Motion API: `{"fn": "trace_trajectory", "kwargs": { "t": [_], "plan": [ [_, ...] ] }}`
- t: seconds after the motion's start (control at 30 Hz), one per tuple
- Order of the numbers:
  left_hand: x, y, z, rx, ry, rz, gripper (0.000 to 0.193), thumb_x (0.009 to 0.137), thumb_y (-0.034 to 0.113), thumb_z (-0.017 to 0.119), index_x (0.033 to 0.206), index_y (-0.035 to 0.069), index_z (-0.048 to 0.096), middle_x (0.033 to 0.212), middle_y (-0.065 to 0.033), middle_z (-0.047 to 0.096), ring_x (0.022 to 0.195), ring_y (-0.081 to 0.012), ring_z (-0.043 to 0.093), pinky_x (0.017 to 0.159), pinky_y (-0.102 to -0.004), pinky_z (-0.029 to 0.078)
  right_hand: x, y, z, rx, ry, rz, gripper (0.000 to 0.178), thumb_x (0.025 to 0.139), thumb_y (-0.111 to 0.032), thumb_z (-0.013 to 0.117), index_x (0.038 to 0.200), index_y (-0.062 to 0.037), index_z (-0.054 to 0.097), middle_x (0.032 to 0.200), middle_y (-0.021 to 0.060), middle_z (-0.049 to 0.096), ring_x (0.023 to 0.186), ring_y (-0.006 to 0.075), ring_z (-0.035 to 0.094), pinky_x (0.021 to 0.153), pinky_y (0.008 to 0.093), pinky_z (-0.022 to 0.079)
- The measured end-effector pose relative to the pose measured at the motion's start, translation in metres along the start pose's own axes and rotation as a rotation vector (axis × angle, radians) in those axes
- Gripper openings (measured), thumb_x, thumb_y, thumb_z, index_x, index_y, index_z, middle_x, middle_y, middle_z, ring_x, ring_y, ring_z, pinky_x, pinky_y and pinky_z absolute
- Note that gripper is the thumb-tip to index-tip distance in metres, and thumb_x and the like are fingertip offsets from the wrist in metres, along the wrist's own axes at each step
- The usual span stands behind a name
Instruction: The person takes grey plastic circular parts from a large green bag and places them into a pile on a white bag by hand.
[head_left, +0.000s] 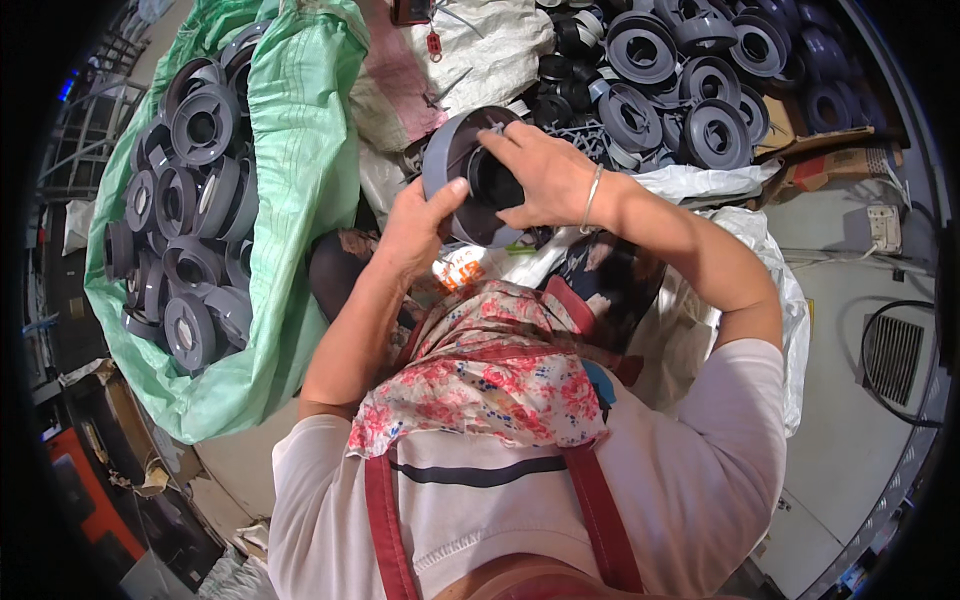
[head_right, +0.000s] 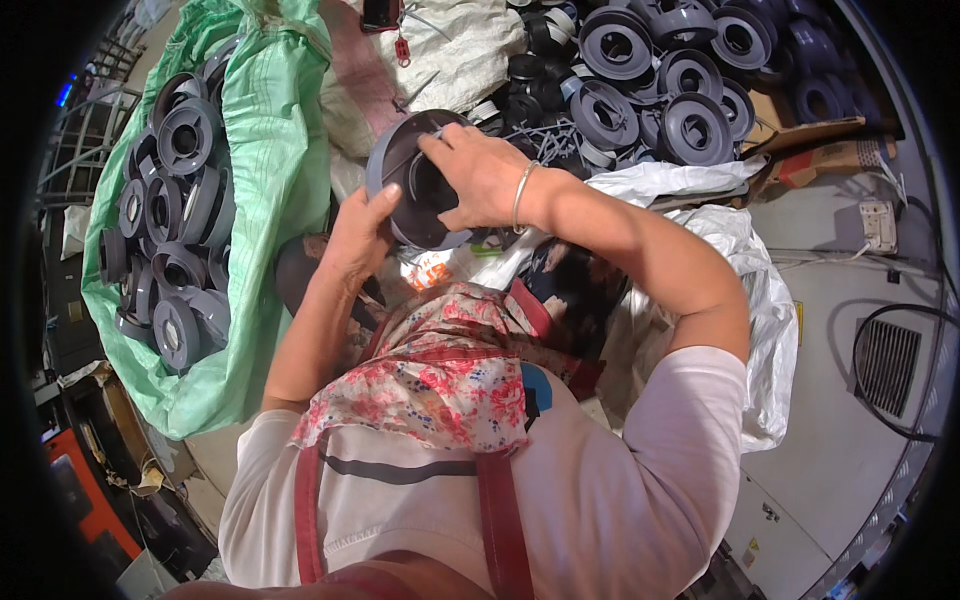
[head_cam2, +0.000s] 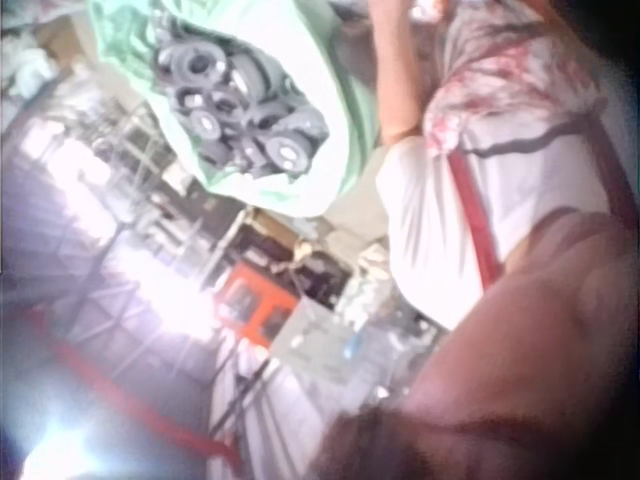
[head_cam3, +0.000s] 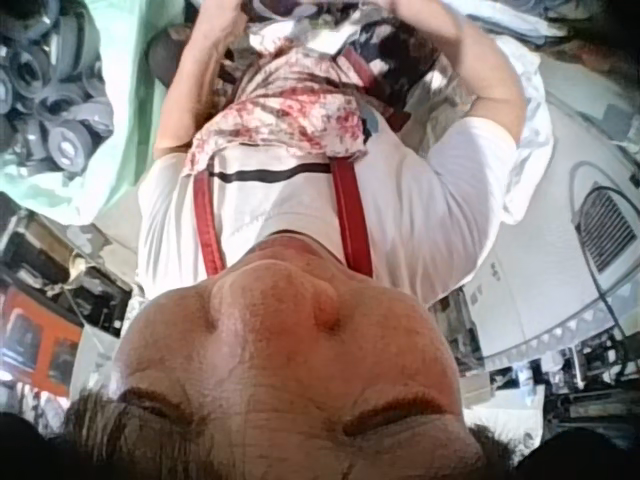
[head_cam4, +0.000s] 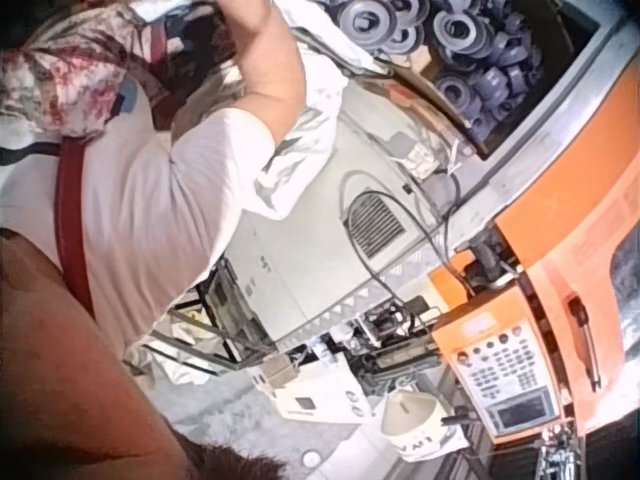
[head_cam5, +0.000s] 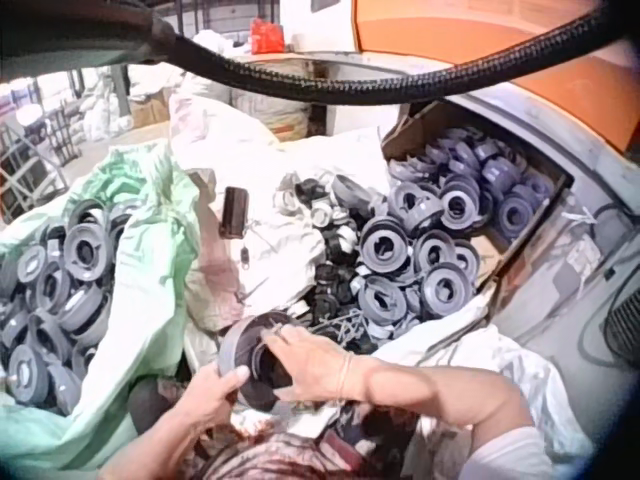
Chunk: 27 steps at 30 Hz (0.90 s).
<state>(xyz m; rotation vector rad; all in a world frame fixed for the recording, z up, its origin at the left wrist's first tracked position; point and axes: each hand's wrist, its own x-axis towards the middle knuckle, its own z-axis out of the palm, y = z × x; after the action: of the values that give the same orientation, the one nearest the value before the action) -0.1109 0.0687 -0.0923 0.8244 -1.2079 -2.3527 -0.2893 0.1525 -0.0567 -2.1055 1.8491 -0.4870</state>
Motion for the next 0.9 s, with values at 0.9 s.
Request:
{"fn": "trace_trajectory", "kwargs": {
  "t": [0.9],
  "plan": [
    [-0.024, 0.020, -0.002, -0.085, -0.086, -0.087, 0.045, 0.085, 0.022, 0.060, 0.117, -0.005, 0.045, 0.108, -0.0106, 0.056, 0.094, -0.0171, 0.057, 0.084, -0.0331, 0.048, -0.011, -0.014, 0.008, 0.092, 0.069, -0.084, 0.075, 0.058, -0.017, 0.075, 0.121, -0.0021, 0.037, 0.104, 0.0213, 0.043, 0.098, 0.0391, 0.046, 0.084, 0.0422, 0.044]
  ]
}}
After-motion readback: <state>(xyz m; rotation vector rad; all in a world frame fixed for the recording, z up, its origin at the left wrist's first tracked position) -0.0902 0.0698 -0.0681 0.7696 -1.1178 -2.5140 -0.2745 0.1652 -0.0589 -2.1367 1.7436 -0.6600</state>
